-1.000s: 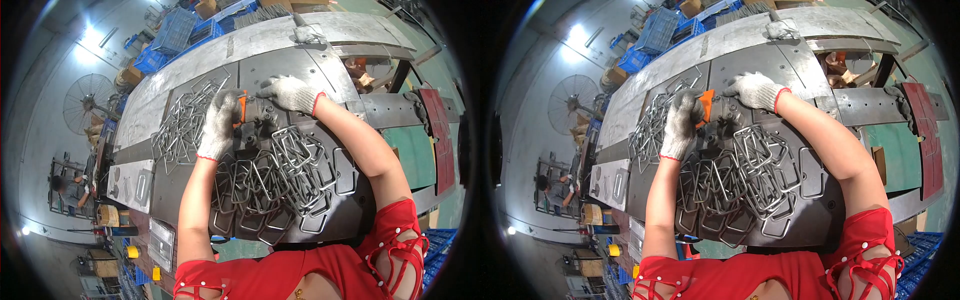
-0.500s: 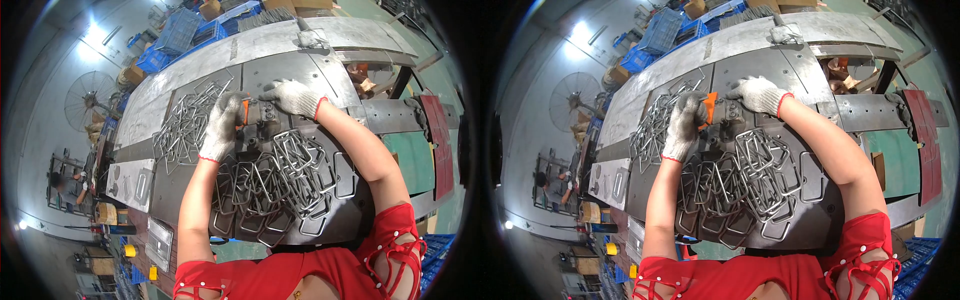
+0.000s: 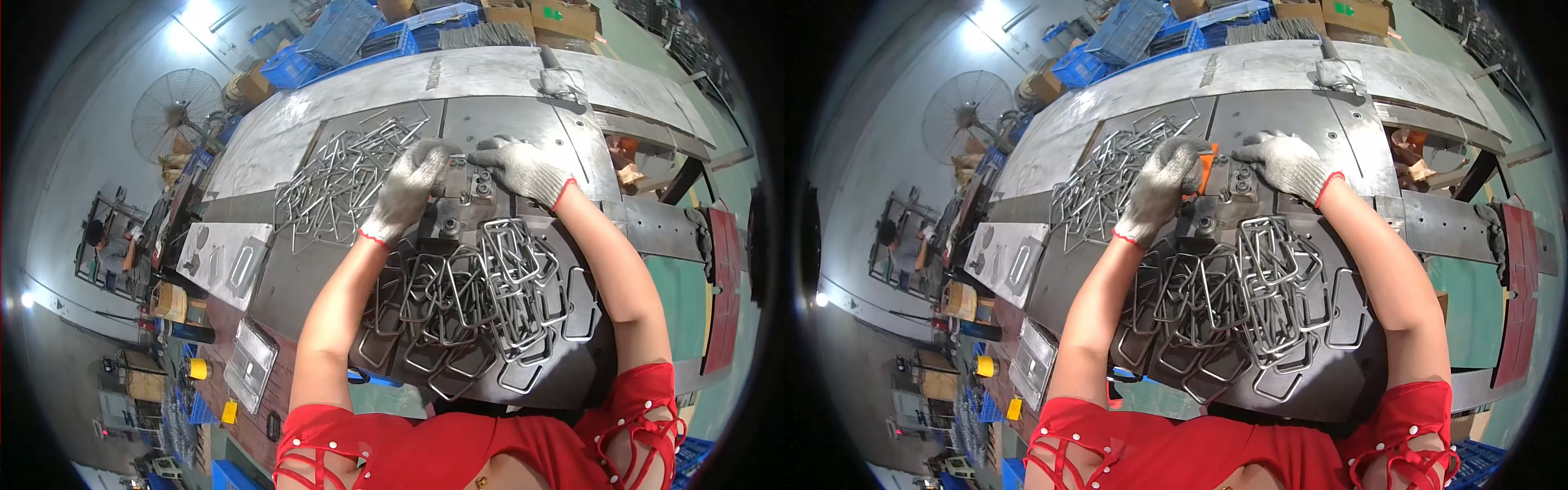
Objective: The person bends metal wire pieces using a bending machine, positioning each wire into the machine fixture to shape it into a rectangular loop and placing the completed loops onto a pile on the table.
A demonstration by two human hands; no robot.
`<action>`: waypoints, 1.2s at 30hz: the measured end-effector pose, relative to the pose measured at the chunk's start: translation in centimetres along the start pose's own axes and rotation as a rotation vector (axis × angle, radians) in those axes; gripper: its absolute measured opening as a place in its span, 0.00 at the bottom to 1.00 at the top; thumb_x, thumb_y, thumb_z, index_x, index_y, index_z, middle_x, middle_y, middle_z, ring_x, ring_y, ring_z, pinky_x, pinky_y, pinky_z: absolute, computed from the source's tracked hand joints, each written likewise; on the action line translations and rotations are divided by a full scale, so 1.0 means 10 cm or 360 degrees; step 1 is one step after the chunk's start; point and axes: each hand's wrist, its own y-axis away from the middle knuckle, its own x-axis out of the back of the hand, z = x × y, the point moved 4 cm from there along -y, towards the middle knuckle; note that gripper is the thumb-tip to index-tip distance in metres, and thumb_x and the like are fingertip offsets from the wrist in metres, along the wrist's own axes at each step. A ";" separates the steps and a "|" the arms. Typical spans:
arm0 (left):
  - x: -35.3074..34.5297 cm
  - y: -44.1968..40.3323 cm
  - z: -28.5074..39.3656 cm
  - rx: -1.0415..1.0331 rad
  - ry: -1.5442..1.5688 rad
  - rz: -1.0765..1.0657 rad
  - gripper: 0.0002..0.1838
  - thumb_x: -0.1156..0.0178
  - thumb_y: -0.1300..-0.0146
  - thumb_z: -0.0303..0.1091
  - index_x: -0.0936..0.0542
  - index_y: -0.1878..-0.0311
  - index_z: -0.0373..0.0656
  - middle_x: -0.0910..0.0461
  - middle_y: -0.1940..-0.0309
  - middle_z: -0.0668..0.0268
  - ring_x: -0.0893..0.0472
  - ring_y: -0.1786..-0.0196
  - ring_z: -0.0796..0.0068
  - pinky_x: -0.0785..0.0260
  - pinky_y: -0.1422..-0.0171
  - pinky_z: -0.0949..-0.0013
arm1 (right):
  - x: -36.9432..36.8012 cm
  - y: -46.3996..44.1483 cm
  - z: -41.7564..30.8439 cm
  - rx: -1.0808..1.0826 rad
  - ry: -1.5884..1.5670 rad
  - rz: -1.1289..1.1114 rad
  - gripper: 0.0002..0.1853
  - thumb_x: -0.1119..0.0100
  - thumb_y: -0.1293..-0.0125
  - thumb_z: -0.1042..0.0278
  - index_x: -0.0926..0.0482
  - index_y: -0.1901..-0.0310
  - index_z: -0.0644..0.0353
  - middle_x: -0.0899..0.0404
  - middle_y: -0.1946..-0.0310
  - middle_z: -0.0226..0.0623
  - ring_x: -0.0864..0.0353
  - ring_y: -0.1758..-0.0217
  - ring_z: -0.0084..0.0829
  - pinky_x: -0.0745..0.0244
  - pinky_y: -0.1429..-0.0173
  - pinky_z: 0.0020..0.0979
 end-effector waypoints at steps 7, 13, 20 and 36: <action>0.01 0.03 0.13 0.0042 -0.0162 -0.0061 0.17 0.49 0.22 0.41 0.20 0.44 0.38 0.26 0.68 0.73 0.31 0.68 0.86 0.35 0.62 0.77 | -0.04 -0.01 0.03 0.0025 0.0005 -0.0004 0.24 0.48 0.36 0.74 0.20 0.39 0.46 0.24 0.37 0.43 0.25 0.35 0.47 0.28 0.32 0.44; 0.04 0.02 0.13 -0.0385 -0.0620 -0.0031 0.18 0.51 0.21 0.42 0.20 0.44 0.38 0.23 0.63 0.69 0.27 0.64 0.83 0.30 0.57 0.75 | -0.02 0.00 0.03 -0.0010 0.0006 -0.0019 0.21 0.48 0.31 0.63 0.20 0.38 0.40 0.24 0.36 0.37 0.26 0.33 0.45 0.31 0.30 0.46; 0.11 -0.02 0.39 0.0283 0.0075 0.0067 0.18 0.45 0.24 0.43 0.20 0.45 0.39 0.27 0.68 0.72 0.27 0.69 0.83 0.31 0.63 0.76 | 0.01 0.00 0.03 -0.0029 -0.0024 -0.0015 0.19 0.47 0.30 0.62 0.19 0.39 0.40 0.23 0.38 0.35 0.26 0.33 0.44 0.31 0.31 0.47; 1.24 0.72 -0.02 0.1020 -0.1878 -0.0255 0.26 0.31 0.49 0.41 0.22 0.47 0.41 0.15 0.64 0.52 0.14 0.70 0.60 0.22 0.65 0.58 | 0.04 -0.32 -0.04 0.0026 -0.0240 0.0129 0.20 0.49 0.29 0.54 0.16 0.49 0.60 0.16 0.55 0.53 0.18 0.49 0.54 0.24 0.42 0.46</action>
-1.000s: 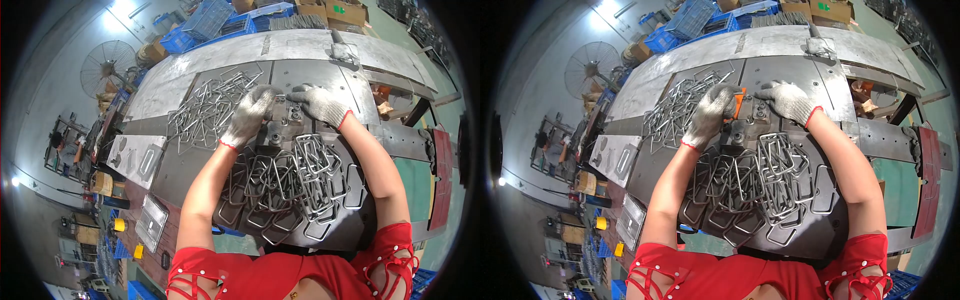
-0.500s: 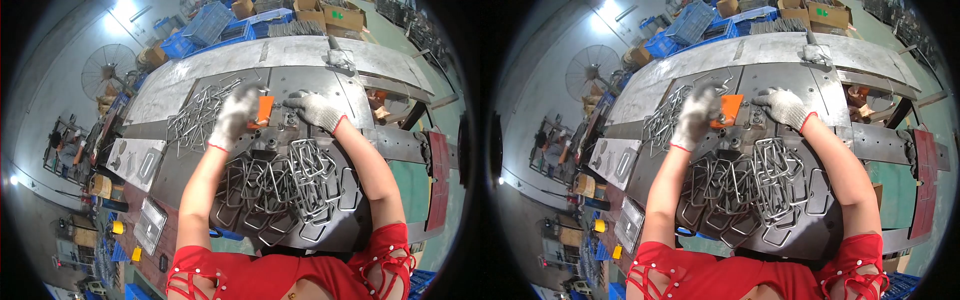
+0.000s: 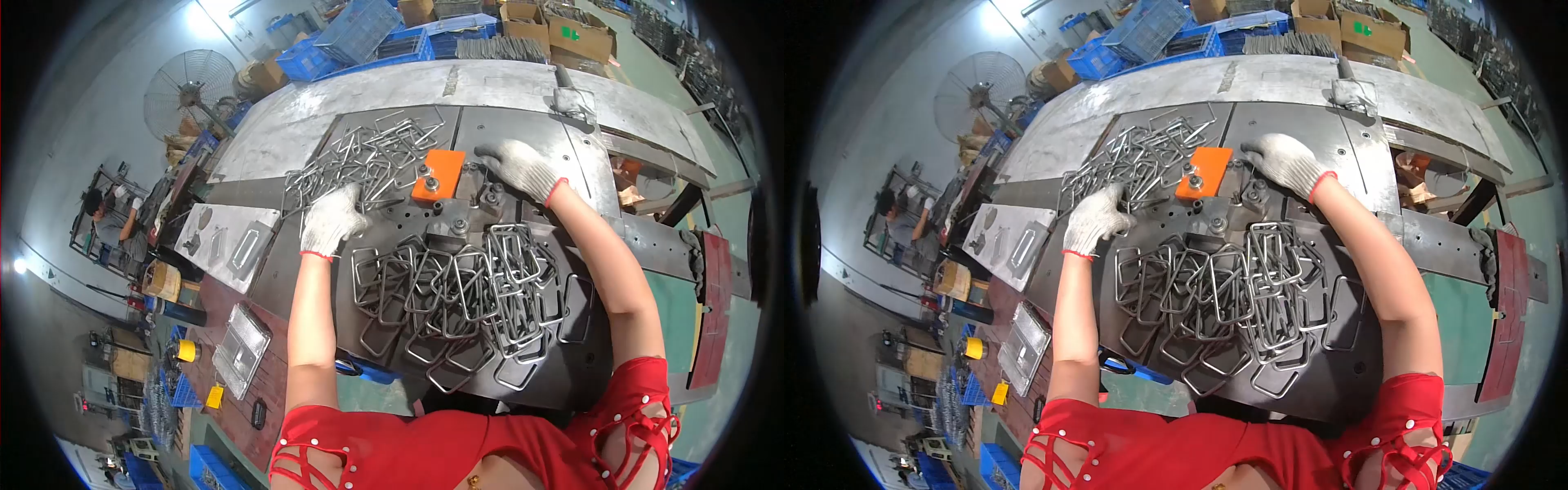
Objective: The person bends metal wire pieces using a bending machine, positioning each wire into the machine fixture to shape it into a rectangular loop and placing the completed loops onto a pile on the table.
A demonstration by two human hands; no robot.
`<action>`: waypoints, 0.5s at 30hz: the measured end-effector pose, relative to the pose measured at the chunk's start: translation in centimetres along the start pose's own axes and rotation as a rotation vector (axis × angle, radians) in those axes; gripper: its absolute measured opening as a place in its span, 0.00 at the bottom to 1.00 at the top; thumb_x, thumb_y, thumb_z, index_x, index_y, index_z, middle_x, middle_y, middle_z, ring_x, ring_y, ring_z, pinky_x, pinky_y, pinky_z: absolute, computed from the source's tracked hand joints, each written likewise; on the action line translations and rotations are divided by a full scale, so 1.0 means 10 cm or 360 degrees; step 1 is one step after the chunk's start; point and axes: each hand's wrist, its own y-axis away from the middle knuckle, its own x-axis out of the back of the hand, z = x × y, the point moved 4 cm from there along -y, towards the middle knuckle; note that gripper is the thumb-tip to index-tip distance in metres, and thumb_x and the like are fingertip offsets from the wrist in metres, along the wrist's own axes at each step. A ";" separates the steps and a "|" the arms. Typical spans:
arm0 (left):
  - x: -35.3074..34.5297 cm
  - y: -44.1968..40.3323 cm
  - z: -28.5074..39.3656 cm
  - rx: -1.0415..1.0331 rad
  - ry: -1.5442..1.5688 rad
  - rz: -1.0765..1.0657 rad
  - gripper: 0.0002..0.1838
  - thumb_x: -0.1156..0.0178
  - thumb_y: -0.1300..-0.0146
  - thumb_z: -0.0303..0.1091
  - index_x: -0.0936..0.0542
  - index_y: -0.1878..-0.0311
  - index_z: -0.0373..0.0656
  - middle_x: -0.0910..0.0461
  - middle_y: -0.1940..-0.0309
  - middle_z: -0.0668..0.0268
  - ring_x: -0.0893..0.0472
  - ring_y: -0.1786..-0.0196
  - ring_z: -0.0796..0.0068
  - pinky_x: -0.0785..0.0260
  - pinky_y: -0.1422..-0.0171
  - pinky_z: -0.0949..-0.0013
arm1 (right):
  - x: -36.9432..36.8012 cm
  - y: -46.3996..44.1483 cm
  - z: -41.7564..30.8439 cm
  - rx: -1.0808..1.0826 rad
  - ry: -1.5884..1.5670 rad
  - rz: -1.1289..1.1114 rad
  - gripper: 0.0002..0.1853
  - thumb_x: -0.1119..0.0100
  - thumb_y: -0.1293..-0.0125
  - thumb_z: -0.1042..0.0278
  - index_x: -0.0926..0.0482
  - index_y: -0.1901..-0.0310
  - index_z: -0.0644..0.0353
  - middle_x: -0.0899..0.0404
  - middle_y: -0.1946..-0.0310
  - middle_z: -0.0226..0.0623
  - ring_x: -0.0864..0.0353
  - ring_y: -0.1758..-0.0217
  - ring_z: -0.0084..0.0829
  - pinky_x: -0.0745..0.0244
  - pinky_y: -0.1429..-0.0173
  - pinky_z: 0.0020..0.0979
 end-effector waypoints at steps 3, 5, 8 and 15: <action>-0.10 -0.03 -0.04 -0.0116 -0.0206 0.0165 0.26 0.34 0.49 0.41 0.22 0.45 0.43 0.16 0.59 0.49 0.14 0.58 0.53 0.22 0.53 0.54 | -0.09 -0.28 -0.12 -0.0210 0.0259 -0.0287 0.23 0.49 0.29 0.50 0.14 0.57 0.62 0.16 0.59 0.56 0.17 0.52 0.55 0.23 0.44 0.47; -0.02 0.01 -0.07 -0.0018 -0.0009 0.0234 0.25 0.37 0.48 0.40 0.22 0.45 0.44 0.16 0.58 0.47 0.15 0.54 0.48 0.23 0.50 0.51 | -0.15 -0.35 -0.21 -0.0388 0.0355 -0.0288 0.27 0.49 0.29 0.45 0.13 0.62 0.64 0.16 0.59 0.57 0.16 0.52 0.54 0.22 0.45 0.46; 0.29 0.10 -0.06 0.0105 0.0170 0.0403 0.23 0.41 0.41 0.41 0.23 0.42 0.45 0.16 0.54 0.45 0.16 0.50 0.45 0.26 0.45 0.48 | -0.25 -0.51 -0.13 -0.0506 0.0311 -0.0335 0.32 0.49 0.31 0.37 0.13 0.60 0.65 0.16 0.57 0.58 0.16 0.49 0.54 0.22 0.43 0.45; 0.36 0.05 -0.21 -0.0147 0.0420 0.1217 0.17 0.43 0.30 0.43 0.22 0.43 0.46 0.15 0.54 0.51 0.15 0.53 0.46 0.24 0.49 0.50 | -0.31 -0.55 0.10 -0.0488 0.0079 -0.0601 0.41 0.48 0.37 0.22 0.13 0.55 0.61 0.14 0.65 0.52 0.15 0.56 0.48 0.24 0.47 0.44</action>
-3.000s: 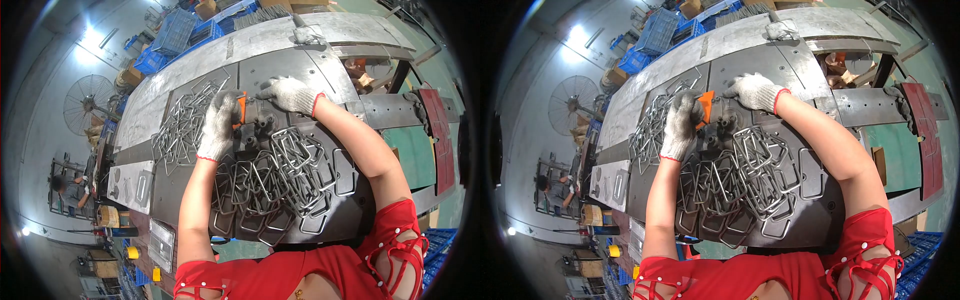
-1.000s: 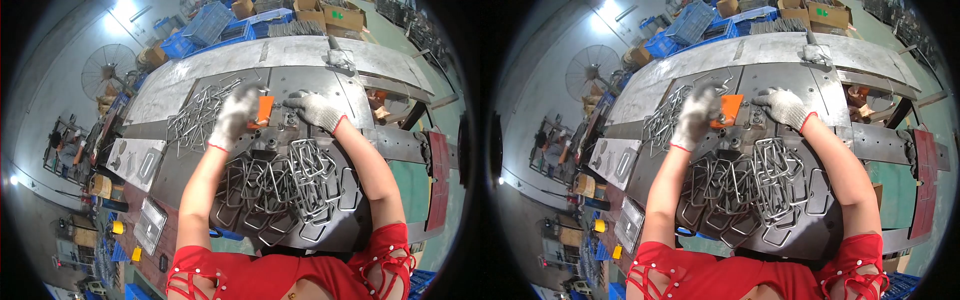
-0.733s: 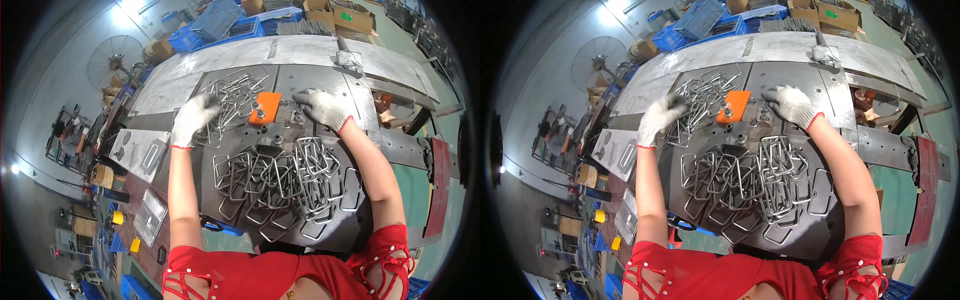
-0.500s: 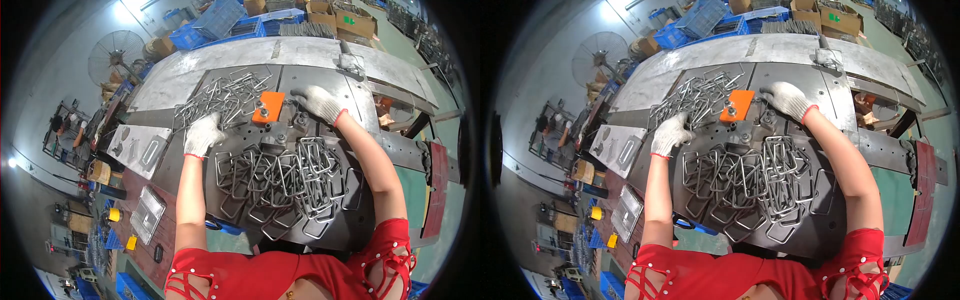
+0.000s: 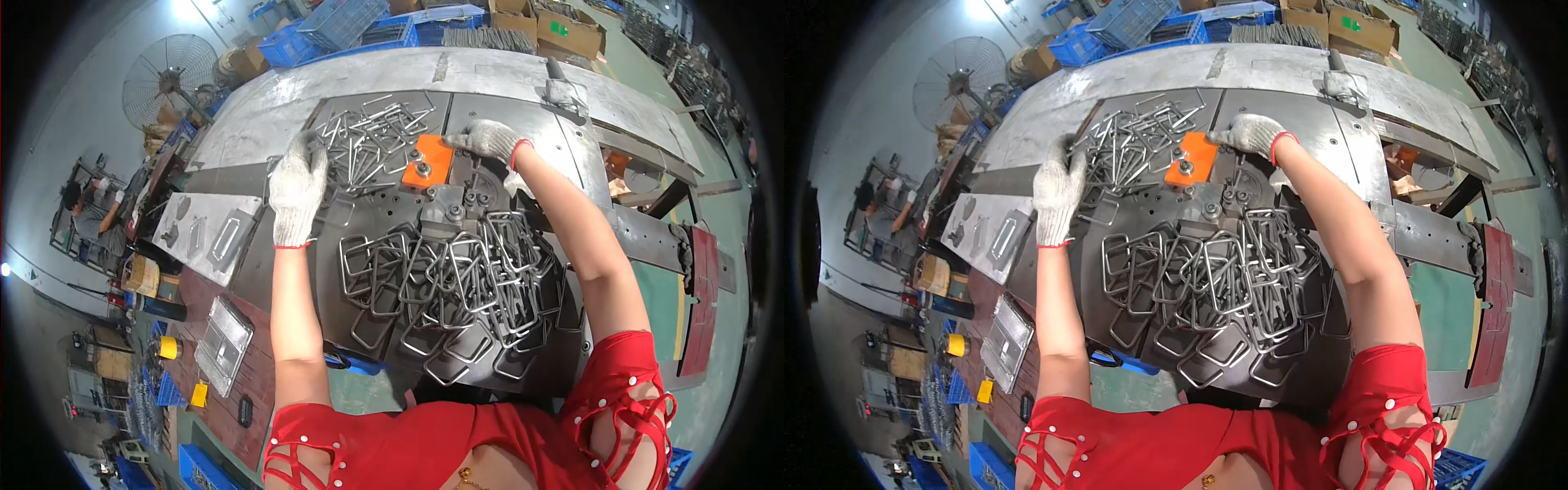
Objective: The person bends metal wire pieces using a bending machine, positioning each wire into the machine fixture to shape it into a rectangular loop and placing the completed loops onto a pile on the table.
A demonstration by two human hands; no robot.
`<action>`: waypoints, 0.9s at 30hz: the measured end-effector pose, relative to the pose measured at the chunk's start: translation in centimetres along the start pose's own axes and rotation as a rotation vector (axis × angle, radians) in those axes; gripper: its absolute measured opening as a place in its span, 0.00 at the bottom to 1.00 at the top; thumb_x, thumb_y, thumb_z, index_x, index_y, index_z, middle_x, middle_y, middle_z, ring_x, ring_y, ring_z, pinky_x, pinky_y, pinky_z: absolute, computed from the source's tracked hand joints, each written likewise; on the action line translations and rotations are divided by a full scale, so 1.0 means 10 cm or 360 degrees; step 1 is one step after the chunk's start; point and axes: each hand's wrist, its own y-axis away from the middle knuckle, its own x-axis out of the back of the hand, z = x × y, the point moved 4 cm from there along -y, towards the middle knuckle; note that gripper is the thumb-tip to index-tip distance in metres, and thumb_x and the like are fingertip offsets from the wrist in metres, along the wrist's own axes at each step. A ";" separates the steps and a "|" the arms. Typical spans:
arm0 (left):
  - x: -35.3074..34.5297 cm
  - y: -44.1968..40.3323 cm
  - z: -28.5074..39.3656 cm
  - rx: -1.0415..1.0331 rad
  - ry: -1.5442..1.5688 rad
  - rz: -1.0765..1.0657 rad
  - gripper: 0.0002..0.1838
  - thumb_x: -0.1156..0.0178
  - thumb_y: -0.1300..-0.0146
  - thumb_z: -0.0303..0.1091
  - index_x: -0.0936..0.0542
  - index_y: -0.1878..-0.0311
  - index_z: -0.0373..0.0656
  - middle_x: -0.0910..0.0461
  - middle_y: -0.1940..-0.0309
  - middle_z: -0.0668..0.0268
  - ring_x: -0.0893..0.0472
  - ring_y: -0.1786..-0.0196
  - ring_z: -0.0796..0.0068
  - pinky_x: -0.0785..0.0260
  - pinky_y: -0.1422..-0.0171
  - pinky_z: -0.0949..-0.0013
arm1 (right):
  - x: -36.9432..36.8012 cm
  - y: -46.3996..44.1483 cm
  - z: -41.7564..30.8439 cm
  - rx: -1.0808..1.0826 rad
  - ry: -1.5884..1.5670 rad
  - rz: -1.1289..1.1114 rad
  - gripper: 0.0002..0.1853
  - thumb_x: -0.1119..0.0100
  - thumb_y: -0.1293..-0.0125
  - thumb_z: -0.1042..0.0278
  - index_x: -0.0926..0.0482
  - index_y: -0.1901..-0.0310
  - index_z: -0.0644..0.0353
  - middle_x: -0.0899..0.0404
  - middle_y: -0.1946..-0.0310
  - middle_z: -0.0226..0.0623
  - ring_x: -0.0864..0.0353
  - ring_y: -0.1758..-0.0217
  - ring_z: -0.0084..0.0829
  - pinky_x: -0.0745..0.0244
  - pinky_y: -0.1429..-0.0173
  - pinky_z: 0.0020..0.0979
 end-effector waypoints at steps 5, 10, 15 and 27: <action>-0.02 0.01 -0.01 0.0064 0.0220 0.0058 0.21 0.43 0.29 0.45 0.23 0.38 0.44 0.18 0.45 0.52 0.17 0.45 0.49 0.25 0.43 0.54 | 0.26 0.35 -0.36 0.0077 -0.0329 0.0107 0.34 0.43 0.31 0.34 0.18 0.40 0.59 0.14 0.52 0.48 0.16 0.48 0.35 0.24 0.45 0.36; -0.07 0.01 0.02 0.0078 0.0612 0.0079 0.24 0.42 0.29 0.44 0.22 0.40 0.35 0.18 0.46 0.47 0.19 0.41 0.54 0.29 0.37 0.59 | 0.51 0.95 -1.02 0.0459 -0.0466 0.0472 0.35 0.50 0.29 0.32 0.15 0.53 0.64 0.18 0.74 0.44 0.15 0.66 0.34 0.21 0.56 0.37; -0.24 0.09 0.07 0.0149 0.0935 0.0082 0.21 0.42 0.29 0.42 0.21 0.42 0.35 0.18 0.48 0.48 0.19 0.45 0.57 0.29 0.38 0.61 | -0.09 1.23 -1.36 0.0618 -0.0205 0.0013 0.27 0.52 0.25 0.41 0.16 0.59 0.60 0.17 0.72 0.48 0.14 0.65 0.45 0.20 0.57 0.46; -0.65 0.27 0.44 0.0558 0.1827 -0.0291 0.18 0.48 0.23 0.37 0.27 0.36 0.38 0.19 0.54 0.63 0.21 0.58 0.80 0.27 0.54 0.73 | 0.07 1.05 -1.07 0.0207 -0.2028 0.0169 0.17 0.47 0.23 0.61 0.21 0.44 0.67 0.16 0.63 0.33 0.19 0.67 0.21 0.24 0.65 0.23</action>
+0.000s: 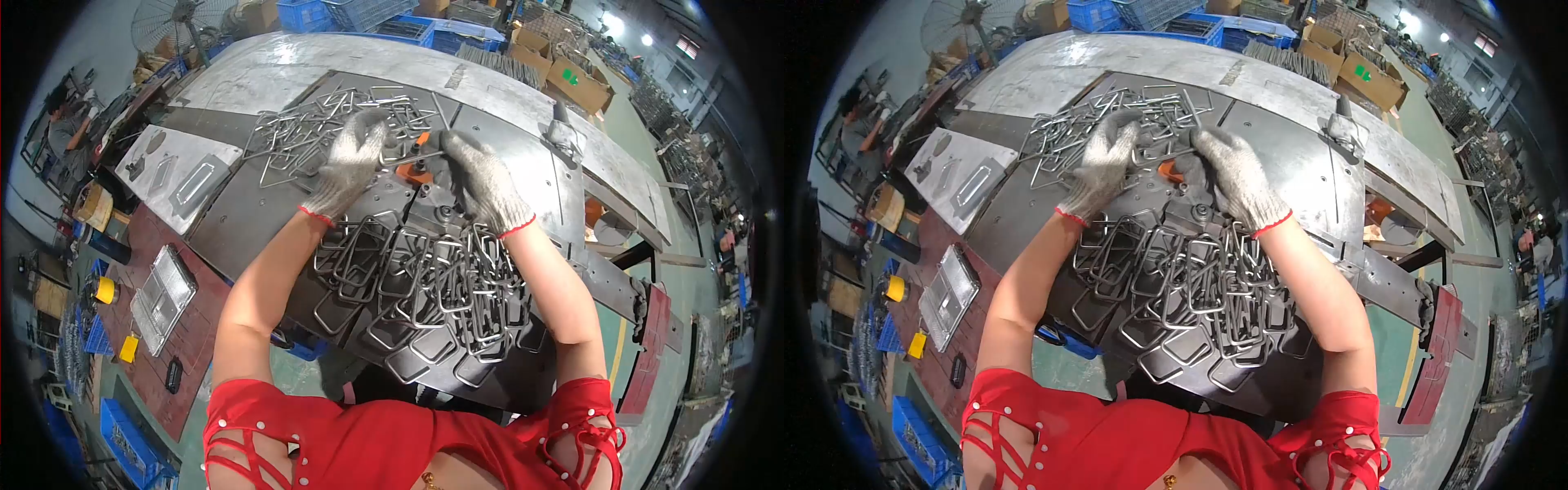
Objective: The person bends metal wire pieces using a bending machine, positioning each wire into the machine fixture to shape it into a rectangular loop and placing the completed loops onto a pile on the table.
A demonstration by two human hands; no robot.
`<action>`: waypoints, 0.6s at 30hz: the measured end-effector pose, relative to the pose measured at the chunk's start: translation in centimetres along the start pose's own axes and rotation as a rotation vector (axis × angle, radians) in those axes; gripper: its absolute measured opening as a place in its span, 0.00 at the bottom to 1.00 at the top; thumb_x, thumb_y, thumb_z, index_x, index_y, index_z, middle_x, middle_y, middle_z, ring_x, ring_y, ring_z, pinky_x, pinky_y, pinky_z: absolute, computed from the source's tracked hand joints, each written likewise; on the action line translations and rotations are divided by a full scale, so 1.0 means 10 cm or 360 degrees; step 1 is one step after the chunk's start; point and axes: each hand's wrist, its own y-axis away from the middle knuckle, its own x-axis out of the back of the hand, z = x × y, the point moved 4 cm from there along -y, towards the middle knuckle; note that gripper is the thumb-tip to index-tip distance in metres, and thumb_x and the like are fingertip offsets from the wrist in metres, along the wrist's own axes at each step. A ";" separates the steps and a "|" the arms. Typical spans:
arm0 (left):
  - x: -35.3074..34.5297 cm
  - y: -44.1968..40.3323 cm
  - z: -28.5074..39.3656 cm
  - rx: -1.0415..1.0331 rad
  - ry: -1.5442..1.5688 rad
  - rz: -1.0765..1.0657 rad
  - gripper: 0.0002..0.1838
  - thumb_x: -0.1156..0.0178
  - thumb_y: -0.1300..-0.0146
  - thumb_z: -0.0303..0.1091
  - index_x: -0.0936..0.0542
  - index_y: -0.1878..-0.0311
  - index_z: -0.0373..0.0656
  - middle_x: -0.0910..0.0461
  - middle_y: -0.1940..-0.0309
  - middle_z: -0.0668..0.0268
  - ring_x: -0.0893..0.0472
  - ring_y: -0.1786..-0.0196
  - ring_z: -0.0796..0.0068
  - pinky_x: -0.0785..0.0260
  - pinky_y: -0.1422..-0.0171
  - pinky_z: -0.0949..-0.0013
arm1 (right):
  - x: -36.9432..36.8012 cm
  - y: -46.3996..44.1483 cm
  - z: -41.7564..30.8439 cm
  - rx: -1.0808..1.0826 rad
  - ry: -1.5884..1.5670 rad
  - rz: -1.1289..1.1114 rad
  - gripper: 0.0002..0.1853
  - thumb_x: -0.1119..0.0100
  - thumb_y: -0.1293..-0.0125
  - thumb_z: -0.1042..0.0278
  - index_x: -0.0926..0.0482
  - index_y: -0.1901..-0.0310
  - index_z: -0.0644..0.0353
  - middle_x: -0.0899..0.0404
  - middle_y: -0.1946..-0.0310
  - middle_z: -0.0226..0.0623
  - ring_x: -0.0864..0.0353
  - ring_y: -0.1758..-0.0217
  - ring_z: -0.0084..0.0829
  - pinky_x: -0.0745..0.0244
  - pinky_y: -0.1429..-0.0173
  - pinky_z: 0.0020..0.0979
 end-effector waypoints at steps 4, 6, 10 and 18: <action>0.10 0.02 0.12 0.0029 0.0003 -0.0037 0.18 0.48 0.23 0.39 0.25 0.38 0.38 0.18 0.60 0.66 0.27 0.67 0.86 0.33 0.62 0.79 | 0.40 -0.06 -0.17 0.0224 0.0005 0.0068 0.15 0.48 0.22 0.62 0.22 0.48 0.68 0.18 0.62 0.37 0.18 0.67 0.23 0.21 0.63 0.25; 0.16 0.01 0.15 0.0012 -0.0052 -0.0038 0.18 0.48 0.23 0.41 0.23 0.40 0.39 0.17 0.62 0.68 0.30 0.68 0.87 0.35 0.62 0.79 | 0.59 -0.02 -0.22 0.0255 0.0011 0.0115 0.17 0.49 0.22 0.63 0.24 0.45 0.70 0.19 0.60 0.39 0.18 0.65 0.25 0.20 0.61 0.26; 0.11 0.03 0.16 0.0052 -0.0085 -0.0121 0.19 0.46 0.25 0.42 0.23 0.40 0.39 0.18 0.63 0.68 0.30 0.68 0.86 0.35 0.61 0.77 | 0.83 0.03 -0.01 0.0129 -0.0178 0.0130 0.17 0.49 0.23 0.66 0.29 0.41 0.70 0.20 0.56 0.43 0.16 0.57 0.35 0.18 0.56 0.30; 0.10 0.06 0.19 0.0062 -0.0134 -0.0096 0.17 0.47 0.26 0.40 0.23 0.41 0.40 0.18 0.63 0.68 0.31 0.68 0.86 0.36 0.62 0.77 | 0.86 0.00 0.19 0.0013 -0.0793 0.0145 0.13 0.43 0.25 0.64 0.24 0.51 0.67 0.18 0.56 0.43 0.14 0.53 0.38 0.15 0.49 0.33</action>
